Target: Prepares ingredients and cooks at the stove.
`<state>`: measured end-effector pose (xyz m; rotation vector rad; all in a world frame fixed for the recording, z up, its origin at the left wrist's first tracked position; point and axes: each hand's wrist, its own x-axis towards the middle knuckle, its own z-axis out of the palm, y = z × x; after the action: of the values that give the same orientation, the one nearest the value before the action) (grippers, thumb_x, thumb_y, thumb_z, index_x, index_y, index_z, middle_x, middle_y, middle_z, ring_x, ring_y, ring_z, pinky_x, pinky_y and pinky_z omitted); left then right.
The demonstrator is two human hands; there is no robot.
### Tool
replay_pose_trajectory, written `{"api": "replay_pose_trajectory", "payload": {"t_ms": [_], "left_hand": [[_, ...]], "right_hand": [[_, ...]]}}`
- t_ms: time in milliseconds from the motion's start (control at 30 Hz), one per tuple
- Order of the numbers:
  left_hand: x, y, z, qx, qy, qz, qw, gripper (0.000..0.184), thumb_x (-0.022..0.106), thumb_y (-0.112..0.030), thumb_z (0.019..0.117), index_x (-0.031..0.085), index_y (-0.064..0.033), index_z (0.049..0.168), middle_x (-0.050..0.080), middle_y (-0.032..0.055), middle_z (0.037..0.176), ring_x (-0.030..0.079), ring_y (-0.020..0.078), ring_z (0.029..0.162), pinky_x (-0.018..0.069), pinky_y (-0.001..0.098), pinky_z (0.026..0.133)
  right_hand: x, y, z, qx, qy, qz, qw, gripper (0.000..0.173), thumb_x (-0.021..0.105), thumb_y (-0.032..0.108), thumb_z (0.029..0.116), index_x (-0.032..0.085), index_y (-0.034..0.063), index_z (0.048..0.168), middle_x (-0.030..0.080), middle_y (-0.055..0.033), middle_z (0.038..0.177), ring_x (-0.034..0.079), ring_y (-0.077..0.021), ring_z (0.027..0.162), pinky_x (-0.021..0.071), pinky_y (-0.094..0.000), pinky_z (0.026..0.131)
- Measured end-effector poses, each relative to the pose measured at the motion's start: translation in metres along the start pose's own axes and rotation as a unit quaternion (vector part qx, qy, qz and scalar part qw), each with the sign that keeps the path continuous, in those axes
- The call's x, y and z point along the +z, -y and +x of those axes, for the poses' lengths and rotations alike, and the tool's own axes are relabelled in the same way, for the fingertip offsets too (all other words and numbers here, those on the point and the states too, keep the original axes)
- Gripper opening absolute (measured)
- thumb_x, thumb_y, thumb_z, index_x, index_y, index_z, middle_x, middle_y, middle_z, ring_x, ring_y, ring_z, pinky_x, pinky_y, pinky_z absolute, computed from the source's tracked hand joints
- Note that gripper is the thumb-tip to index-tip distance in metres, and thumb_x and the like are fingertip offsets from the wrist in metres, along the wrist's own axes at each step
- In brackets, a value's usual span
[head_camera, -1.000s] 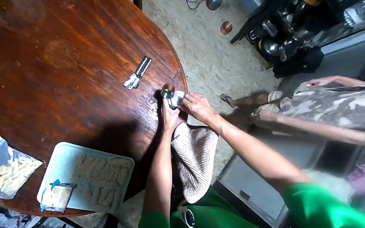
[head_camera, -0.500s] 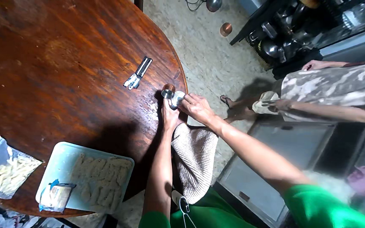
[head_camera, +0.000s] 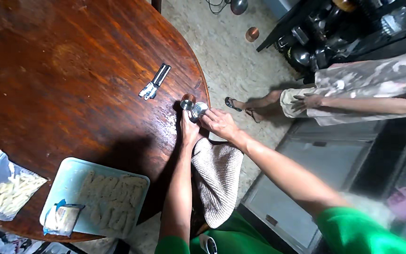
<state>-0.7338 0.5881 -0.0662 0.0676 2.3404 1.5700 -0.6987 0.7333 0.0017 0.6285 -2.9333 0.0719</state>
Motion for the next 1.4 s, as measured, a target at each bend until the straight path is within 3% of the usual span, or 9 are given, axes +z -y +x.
{"api": "replay_pose_trajectory", "payload": {"t_ms": [333,467,600,667,767,933,1133,1333,1400], "left_hand": [[0.002,0.001,0.000,0.007,-0.010,-0.009,1.000,0.052,0.083,-0.015,0.0816,0.052,-0.0063,0.123,0.066,0.0150,0.106,0.067,0.0272,0.098,0.0580,0.0481,0.084],[0.004,0.003,0.001,0.000,-0.007,-0.017,1.000,0.053,0.082,-0.006,0.0771,0.052,-0.0058,0.121,0.066,0.0169,0.110,0.067,0.0297,0.101,0.0581,0.0506,0.084],[0.002,0.003,0.001,-0.004,-0.003,-0.027,1.000,0.055,0.085,-0.012,0.0763,0.052,-0.0069,0.119,0.066,0.0163,0.111,0.067,0.0289,0.102,0.0579,0.0502,0.085],[0.002,0.002,0.001,-0.011,0.001,-0.030,0.999,0.058,0.086,-0.011,0.0755,0.052,-0.0062,0.122,0.066,0.0165,0.111,0.066,0.0288,0.101,0.0577,0.0499,0.085],[0.002,0.004,0.002,-0.007,0.001,-0.020,1.000,0.064,0.085,-0.011,0.0745,0.052,-0.0033,0.128,0.066,0.0190,0.111,0.067,0.0318,0.102,0.0578,0.0524,0.085],[0.004,0.005,0.004,-0.007,0.000,-0.029,1.000,0.066,0.088,-0.015,0.0750,0.051,-0.0050,0.129,0.066,0.0178,0.113,0.066,0.0308,0.103,0.0573,0.0513,0.087],[0.004,0.005,0.005,-0.006,0.000,-0.029,1.000,0.077,0.089,-0.020,0.0757,0.048,-0.0066,0.139,0.066,0.0161,0.120,0.066,0.0290,0.110,0.0562,0.0507,0.094],[0.004,0.005,0.004,-0.014,-0.001,-0.023,1.000,0.069,0.089,-0.021,0.0762,0.052,-0.0064,0.132,0.066,0.0162,0.115,0.066,0.0289,0.106,0.0569,0.0509,0.090],[0.004,0.004,0.003,-0.015,-0.002,-0.025,1.000,0.063,0.089,-0.020,0.0757,0.053,-0.0061,0.125,0.066,0.0158,0.109,0.066,0.0283,0.100,0.0573,0.0496,0.086]], "right_hand": [[0.001,0.001,0.002,0.026,0.019,0.019,0.999,0.011,0.060,0.014,0.0999,0.067,0.0049,0.098,0.066,-0.0141,0.099,0.067,-0.0323,0.092,0.0574,-0.0435,0.069],[-0.001,-0.001,0.001,0.075,0.038,0.040,0.996,0.024,0.063,0.028,0.1014,0.068,0.0054,0.098,0.066,-0.0136,0.100,0.068,-0.0313,0.093,0.0584,-0.0442,0.069],[-0.005,-0.001,0.004,0.135,0.060,0.067,0.987,0.040,0.063,0.043,0.1004,0.067,0.0039,0.102,0.064,-0.0152,0.108,0.067,-0.0324,0.099,0.0584,-0.0458,0.070],[-0.006,-0.002,0.007,0.153,0.068,0.078,0.983,0.044,0.066,0.046,0.0979,0.067,0.0030,0.109,0.063,-0.0165,0.114,0.065,-0.0340,0.105,0.0590,-0.0473,0.076],[-0.005,-0.004,0.011,0.168,0.094,0.090,0.977,0.049,0.069,0.046,0.0960,0.065,0.0016,0.115,0.061,-0.0194,0.127,0.062,-0.0374,0.117,0.0564,-0.0503,0.091],[-0.002,-0.007,0.011,0.172,0.096,0.107,0.975,0.049,0.069,0.043,0.0965,0.064,0.0012,0.120,0.059,-0.0177,0.138,0.062,-0.0353,0.122,0.0537,-0.0495,0.099],[0.000,-0.010,0.010,0.185,0.099,0.144,0.967,0.047,0.069,0.041,0.0973,0.063,0.0030,0.124,0.061,-0.0165,0.133,0.062,-0.0338,0.120,0.0534,-0.0491,0.100],[0.002,-0.011,0.008,0.180,0.098,0.151,0.967,0.045,0.066,0.040,0.0988,0.064,0.0034,0.124,0.060,-0.0155,0.135,0.062,-0.0316,0.121,0.0541,-0.0463,0.099],[0.003,-0.012,0.007,0.168,0.090,0.149,0.970,0.045,0.064,0.040,0.1002,0.063,0.0027,0.125,0.060,-0.0159,0.138,0.061,-0.0320,0.123,0.0534,-0.0456,0.101]]}}
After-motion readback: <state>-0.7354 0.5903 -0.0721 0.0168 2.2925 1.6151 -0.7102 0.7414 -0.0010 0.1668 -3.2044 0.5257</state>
